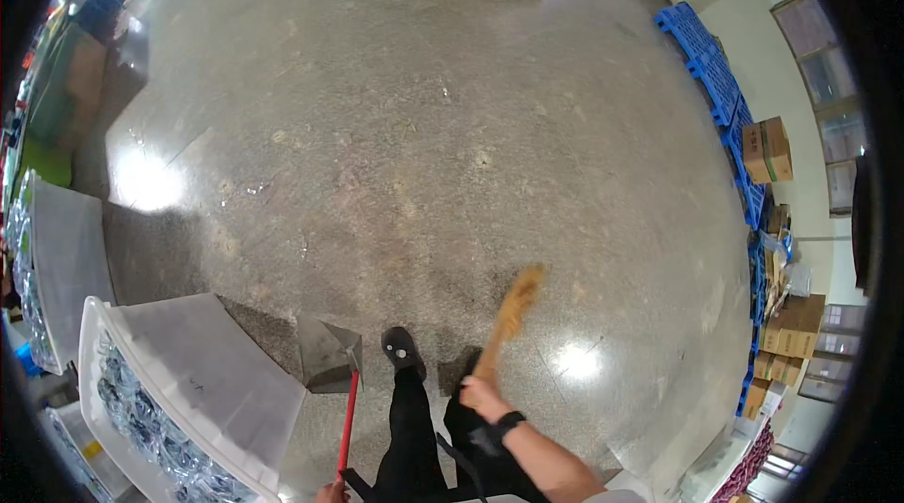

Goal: Sweeping debris from the floor into a dustpan in a manufacturing facility.

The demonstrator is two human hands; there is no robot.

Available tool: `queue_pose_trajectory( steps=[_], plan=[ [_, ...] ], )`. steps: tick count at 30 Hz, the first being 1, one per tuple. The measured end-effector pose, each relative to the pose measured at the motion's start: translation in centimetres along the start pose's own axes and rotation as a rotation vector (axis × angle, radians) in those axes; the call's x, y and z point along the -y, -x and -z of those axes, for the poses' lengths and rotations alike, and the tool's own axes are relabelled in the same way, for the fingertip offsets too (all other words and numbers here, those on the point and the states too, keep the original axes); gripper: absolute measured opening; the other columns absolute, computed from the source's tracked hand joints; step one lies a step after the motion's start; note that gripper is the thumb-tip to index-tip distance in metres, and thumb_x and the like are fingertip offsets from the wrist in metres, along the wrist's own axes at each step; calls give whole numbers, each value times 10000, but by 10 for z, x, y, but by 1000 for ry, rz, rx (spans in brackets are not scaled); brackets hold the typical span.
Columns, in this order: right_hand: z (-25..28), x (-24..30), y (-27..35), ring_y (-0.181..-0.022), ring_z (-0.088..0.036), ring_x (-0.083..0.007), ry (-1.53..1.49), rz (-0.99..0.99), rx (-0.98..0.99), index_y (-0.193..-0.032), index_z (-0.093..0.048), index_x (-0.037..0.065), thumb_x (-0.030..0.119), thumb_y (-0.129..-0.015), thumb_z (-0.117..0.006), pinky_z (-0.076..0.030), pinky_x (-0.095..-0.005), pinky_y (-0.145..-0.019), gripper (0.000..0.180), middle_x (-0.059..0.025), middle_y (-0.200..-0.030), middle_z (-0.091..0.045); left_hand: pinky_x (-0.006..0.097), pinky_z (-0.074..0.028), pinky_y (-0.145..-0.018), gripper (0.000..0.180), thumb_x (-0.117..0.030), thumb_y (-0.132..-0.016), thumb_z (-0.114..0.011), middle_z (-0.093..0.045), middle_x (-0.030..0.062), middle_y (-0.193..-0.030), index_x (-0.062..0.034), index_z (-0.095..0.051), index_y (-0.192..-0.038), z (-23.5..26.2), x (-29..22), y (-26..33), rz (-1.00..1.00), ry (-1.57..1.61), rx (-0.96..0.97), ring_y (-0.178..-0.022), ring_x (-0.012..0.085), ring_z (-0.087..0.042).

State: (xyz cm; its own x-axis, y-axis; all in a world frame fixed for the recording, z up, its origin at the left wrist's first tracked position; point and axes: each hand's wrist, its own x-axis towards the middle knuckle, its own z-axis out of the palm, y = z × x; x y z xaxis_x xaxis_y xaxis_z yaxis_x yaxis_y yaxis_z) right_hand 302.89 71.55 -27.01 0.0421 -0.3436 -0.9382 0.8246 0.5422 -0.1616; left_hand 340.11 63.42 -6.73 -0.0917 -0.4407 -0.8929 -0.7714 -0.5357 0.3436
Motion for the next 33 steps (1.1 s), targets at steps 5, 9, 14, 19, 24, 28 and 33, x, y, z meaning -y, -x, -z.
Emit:
queue_pose_trajectory(
  steps=[5, 9, 14, 19, 24, 28, 33],
  plan=[
    [-232, 11, -16, -426, -472, -163, 195, 296, -143, -1069, -292, 108, 18, -697, -576, -385, -320, -343, 477, -57, -667, -431, 406, -441, -576, 319, -266, -834, -519, -550, 153, -717, -4, -534, -1014, 3, 70, -20, 497, 514, 108, -672, 266, -539],
    [-294, 73, -1, -474, -509, -149, 164, 128, 115, -1131, -336, 85, 21, -706, -592, -402, -305, -363, 500, -62, -722, -470, 441, -441, -648, 284, -245, -852, -499, -553, 192, -803, -46, -514, -1054, 15, 19, 3, -79, 16, 55, -763, 337, -541],
    [-216, 114, 28, -468, -483, -116, 363, 233, 170, -1243, -297, 117, 40, -735, -584, -383, -269, -359, 588, -31, -703, -463, 460, -431, -704, 282, -240, -843, -516, -542, 212, -910, -81, -478, -1073, 12, 9, 1, 67, -101, 104, -841, 423, -505],
    [-90, 218, 46, -501, -536, -174, 862, 432, -361, -1306, -229, 119, 79, -708, -570, -457, -297, -418, 690, -80, -726, -535, 403, -453, -671, 239, -235, -889, -446, -548, 159, -872, -55, -501, -1037, -8, 8, -8, -121, -162, 44, -788, 316, -529],
    [53, 371, -55, -514, -539, -210, 777, 598, -600, -1220, -294, 13, 88, -687, -559, -437, -351, -434, 600, -105, -667, -536, 298, -449, -554, 312, -307, -934, -379, -546, 44, -726, -52, -541, -1011, -30, -42, -16, -151, 43, -3, -615, 150, -510],
    [21, 450, -110, -607, -565, -261, 965, 464, -473, -843, -531, 14, 185, -748, -559, -457, -403, -535, 198, -128, -653, -530, 256, -421, -530, 380, -382, -927, -375, -516, 11, -692, -57, -554, -1009, -59, -101, -31, 356, 444, 79, -598, 100, -484],
    [-144, 428, -61, -879, -553, -403, 958, 442, -178, -1348, -158, 16, 113, -759, -459, -451, -438, -732, 669, -266, -1013, -536, 260, -404, -533, 384, -410, -902, -415, -473, -20, -703, -79, -538, -1051, -84, -200, -32, 476, 389, 42, -603, 95, -441]
  ],
)
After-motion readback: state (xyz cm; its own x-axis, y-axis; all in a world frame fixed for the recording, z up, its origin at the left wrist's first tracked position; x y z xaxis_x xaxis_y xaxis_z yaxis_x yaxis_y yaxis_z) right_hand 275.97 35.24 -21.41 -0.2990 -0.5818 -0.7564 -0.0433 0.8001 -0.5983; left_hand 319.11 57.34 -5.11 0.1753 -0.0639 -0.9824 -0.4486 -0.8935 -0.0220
